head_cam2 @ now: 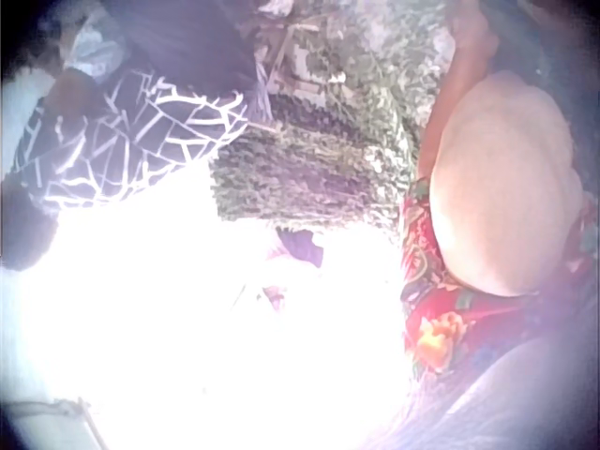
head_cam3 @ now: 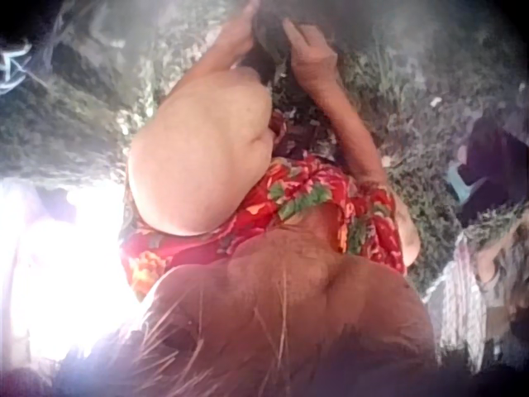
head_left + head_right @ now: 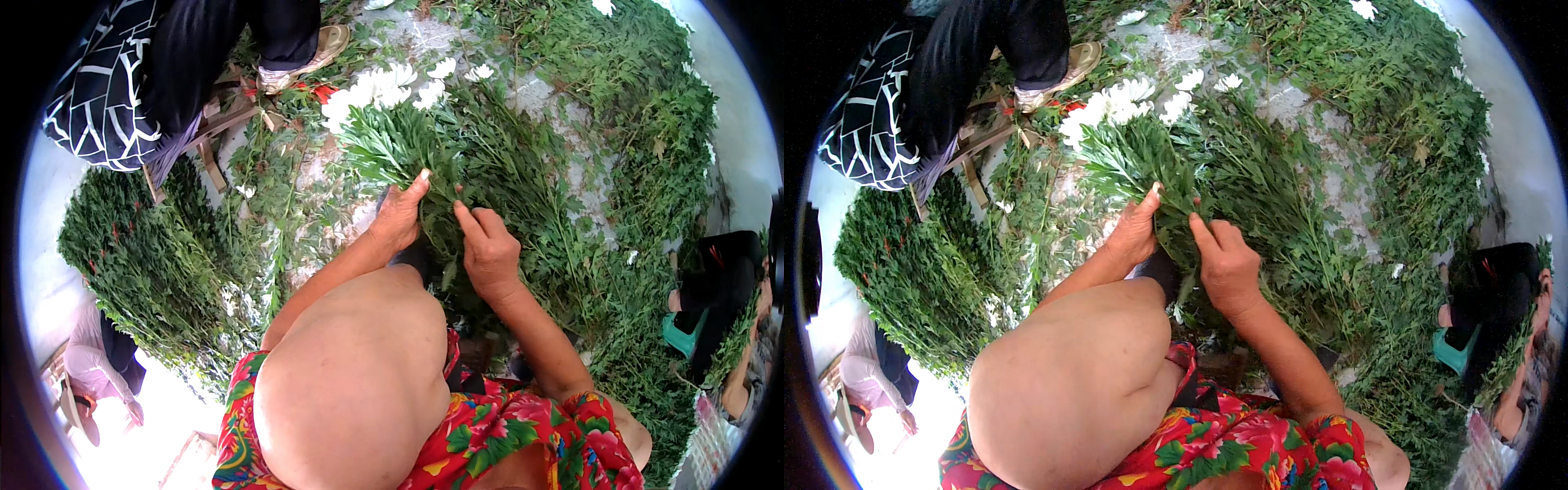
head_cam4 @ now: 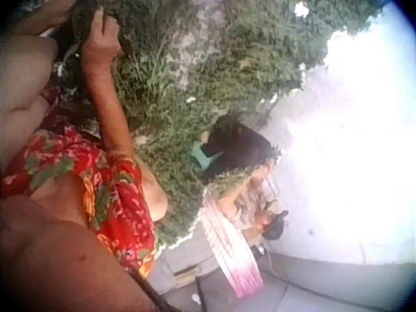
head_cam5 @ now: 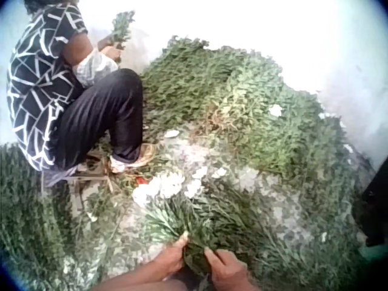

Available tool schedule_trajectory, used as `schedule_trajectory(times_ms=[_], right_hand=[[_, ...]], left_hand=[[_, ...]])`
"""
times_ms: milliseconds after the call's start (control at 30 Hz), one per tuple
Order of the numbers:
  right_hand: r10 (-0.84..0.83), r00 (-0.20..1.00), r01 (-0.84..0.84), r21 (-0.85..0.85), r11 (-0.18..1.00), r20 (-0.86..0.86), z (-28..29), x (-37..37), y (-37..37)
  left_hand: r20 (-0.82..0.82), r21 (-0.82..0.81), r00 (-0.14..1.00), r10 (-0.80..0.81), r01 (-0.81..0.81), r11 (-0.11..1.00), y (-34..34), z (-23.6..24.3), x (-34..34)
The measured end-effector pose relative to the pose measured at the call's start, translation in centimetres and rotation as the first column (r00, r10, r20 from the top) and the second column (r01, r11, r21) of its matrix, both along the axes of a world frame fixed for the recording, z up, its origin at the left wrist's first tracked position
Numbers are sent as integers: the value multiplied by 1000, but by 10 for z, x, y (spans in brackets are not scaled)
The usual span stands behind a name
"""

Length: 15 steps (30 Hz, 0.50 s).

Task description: The person picks individual flowers from a large pile, assembles them into a bunch, and secures the bunch with a red tie.

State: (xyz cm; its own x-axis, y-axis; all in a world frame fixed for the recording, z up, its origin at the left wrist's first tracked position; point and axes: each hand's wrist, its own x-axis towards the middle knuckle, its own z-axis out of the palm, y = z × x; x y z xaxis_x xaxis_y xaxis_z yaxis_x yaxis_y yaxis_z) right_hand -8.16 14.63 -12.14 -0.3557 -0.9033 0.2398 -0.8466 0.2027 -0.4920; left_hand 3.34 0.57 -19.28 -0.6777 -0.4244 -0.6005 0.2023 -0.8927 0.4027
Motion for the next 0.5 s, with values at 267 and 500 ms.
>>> schedule_trajectory(times_ms=[267, 500], right_hand=[[-60, 969, 60, 9, 998, 240, -36, -89, -13], [-333, 935, 348, 133, 928, -123, -81, -149, -11]], left_hand=[[-20, 127, 1000, -1, 3, 992, -8, -24, 21], [-16, 197, 1000, 5, -2, 980, -10, -29, 23]])
